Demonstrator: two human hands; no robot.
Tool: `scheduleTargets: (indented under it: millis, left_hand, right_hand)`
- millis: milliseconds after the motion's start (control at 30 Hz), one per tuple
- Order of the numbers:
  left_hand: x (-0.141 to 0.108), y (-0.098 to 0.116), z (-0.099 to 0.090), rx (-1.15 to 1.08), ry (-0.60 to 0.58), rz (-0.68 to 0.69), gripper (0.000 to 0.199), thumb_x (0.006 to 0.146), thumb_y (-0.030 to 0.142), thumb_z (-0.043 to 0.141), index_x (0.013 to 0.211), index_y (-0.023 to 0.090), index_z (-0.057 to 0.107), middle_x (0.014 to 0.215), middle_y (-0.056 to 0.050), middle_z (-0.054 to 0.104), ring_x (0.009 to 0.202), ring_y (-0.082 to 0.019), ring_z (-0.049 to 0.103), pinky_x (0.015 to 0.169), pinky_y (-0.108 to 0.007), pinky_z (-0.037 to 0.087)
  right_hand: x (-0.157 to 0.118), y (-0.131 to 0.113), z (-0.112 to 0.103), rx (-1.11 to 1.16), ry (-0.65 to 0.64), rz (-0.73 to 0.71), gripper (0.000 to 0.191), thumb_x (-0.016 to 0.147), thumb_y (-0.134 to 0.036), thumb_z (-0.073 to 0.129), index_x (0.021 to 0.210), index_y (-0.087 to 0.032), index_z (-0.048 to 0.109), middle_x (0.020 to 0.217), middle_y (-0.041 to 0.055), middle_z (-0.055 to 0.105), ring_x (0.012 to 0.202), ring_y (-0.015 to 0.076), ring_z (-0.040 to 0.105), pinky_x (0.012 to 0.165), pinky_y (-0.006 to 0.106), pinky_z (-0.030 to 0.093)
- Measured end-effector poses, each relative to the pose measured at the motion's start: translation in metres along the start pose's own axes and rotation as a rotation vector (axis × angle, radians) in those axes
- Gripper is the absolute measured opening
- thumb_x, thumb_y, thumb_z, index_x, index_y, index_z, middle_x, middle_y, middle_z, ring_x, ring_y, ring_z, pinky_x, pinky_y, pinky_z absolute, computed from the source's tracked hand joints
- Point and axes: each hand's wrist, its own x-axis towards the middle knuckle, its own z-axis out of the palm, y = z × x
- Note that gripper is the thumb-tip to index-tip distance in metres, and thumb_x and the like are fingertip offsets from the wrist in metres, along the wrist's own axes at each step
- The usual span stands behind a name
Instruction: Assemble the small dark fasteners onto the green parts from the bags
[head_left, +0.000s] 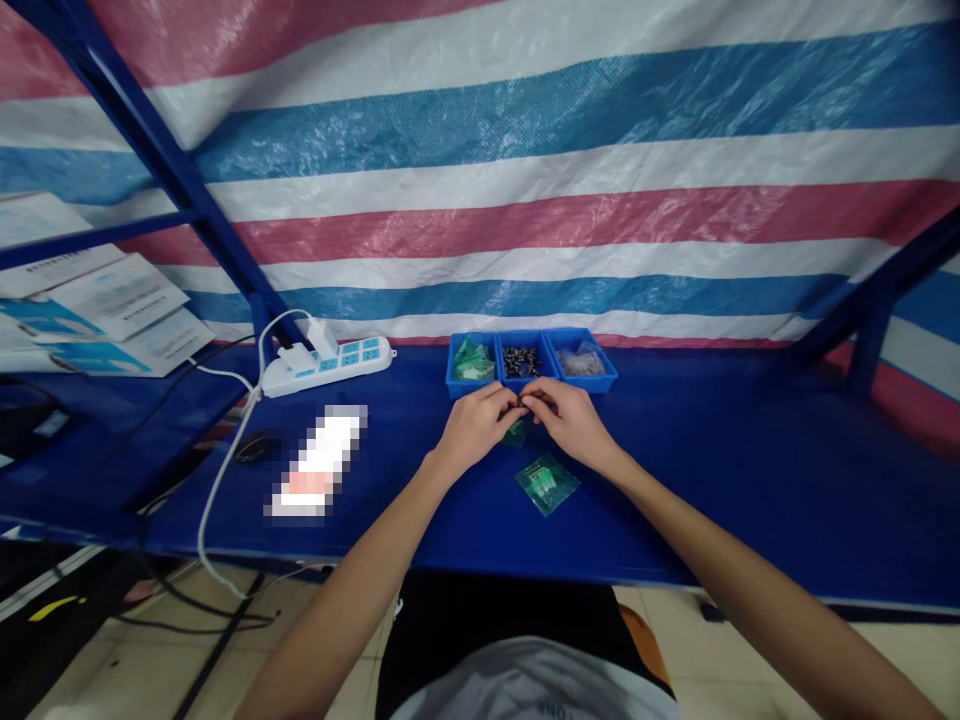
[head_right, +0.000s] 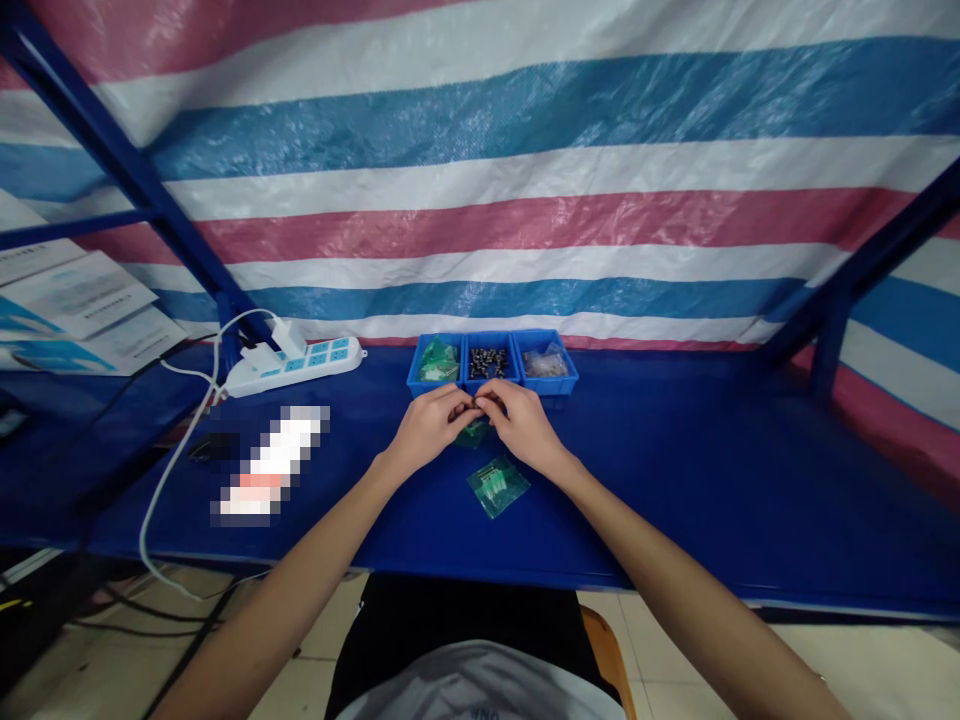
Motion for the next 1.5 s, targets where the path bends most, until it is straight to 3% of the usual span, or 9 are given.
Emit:
scheduleTargets:
  millis: [167,367,600,733,933,1100,1233,1500]
  left_hand:
    - [0.0,0.002,0.0,-0.032,0.045,-0.016,0.016,0.096,0.036,0.06,0.097,0.02,0.064,0.087,0.0,0.064,0.073,-0.013,0.06,0.064,-0.025,0.042]
    - [0.001,0.001,0.001,-0.096,0.071,-0.023,0.017,0.099,0.033,0.054,0.098,0.02,0.064,0.093,-0.003,0.067,0.082,-0.015,0.063,0.073,-0.026,0.048]
    - [0.003,-0.002,0.004,-0.141,0.095,-0.059,0.019,0.1,0.03,0.053,0.098,0.02,0.068,0.093,-0.003,0.072,0.085,-0.017,0.067,0.077,-0.028,0.05]
    - [0.005,0.0,0.001,-0.264,0.052,-0.101,0.019,0.098,0.025,0.053,0.098,0.019,0.072,0.091,-0.003,0.075,0.082,-0.016,0.069,0.073,-0.026,0.051]
    - [0.008,0.003,-0.002,-0.497,0.005,-0.185,0.024,0.094,0.035,0.059,0.099,0.017,0.073,0.092,-0.006,0.076,0.084,-0.018,0.07,0.07,-0.027,0.053]
    - [0.01,-0.002,-0.003,-0.747,-0.094,-0.262,0.028,0.091,0.04,0.063,0.092,0.014,0.072,0.081,-0.006,0.072,0.073,-0.015,0.066,0.065,-0.024,0.051]
    - [0.01,-0.006,-0.002,-0.726,-0.115,-0.291,0.035,0.093,0.045,0.058,0.084,0.013,0.07,0.074,-0.004,0.069,0.064,-0.011,0.061,0.058,-0.022,0.045]
    - [0.011,-0.007,0.003,-0.645,-0.114,-0.292,0.047,0.098,0.049,0.049,0.071,0.015,0.064,0.069,-0.003,0.068,0.066,-0.013,0.065,0.065,-0.024,0.048]
  right_hand:
    - [0.001,0.007,-0.001,-0.096,0.004,-0.015,0.016,0.094,-0.022,0.049,0.088,-0.02,0.065,0.067,0.0009,0.062,0.065,0.0176,0.06,0.065,0.028,0.043]
    - [0.001,0.01,0.001,-0.032,-0.05,0.006,0.011,0.092,-0.019,0.052,0.089,-0.02,0.063,0.072,0.0006,0.064,0.065,0.017,0.061,0.067,0.029,0.044]
    - [0.0,0.01,0.001,-0.157,-0.037,-0.106,0.017,0.096,-0.026,0.054,0.082,-0.02,0.061,0.076,0.003,0.064,0.071,0.018,0.06,0.069,0.029,0.043]
    - [0.0,0.009,0.0,-0.175,-0.005,-0.124,0.018,0.097,-0.024,0.054,0.081,-0.019,0.062,0.074,0.0026,0.062,0.07,0.0175,0.059,0.067,0.029,0.041]
    - [0.0,0.008,-0.002,-0.173,0.039,-0.14,0.017,0.095,-0.024,0.057,0.081,-0.019,0.064,0.073,0.0021,0.063,0.065,0.0162,0.057,0.064,0.028,0.041]
    - [-0.002,0.004,-0.003,-0.127,-0.007,-0.178,0.014,0.093,-0.021,0.057,0.082,-0.019,0.066,0.077,0.0022,0.066,0.064,0.0146,0.057,0.062,0.027,0.042]
    - [-0.002,0.002,-0.003,-0.092,-0.018,-0.157,0.011,0.091,-0.021,0.058,0.082,-0.02,0.065,0.076,0.0016,0.066,0.062,0.0138,0.056,0.06,0.026,0.043]
    - [-0.002,0.004,0.0,-0.057,0.03,-0.064,0.006,0.091,-0.026,0.061,0.09,-0.02,0.064,0.076,0.0017,0.067,0.065,0.0156,0.061,0.063,0.027,0.045]
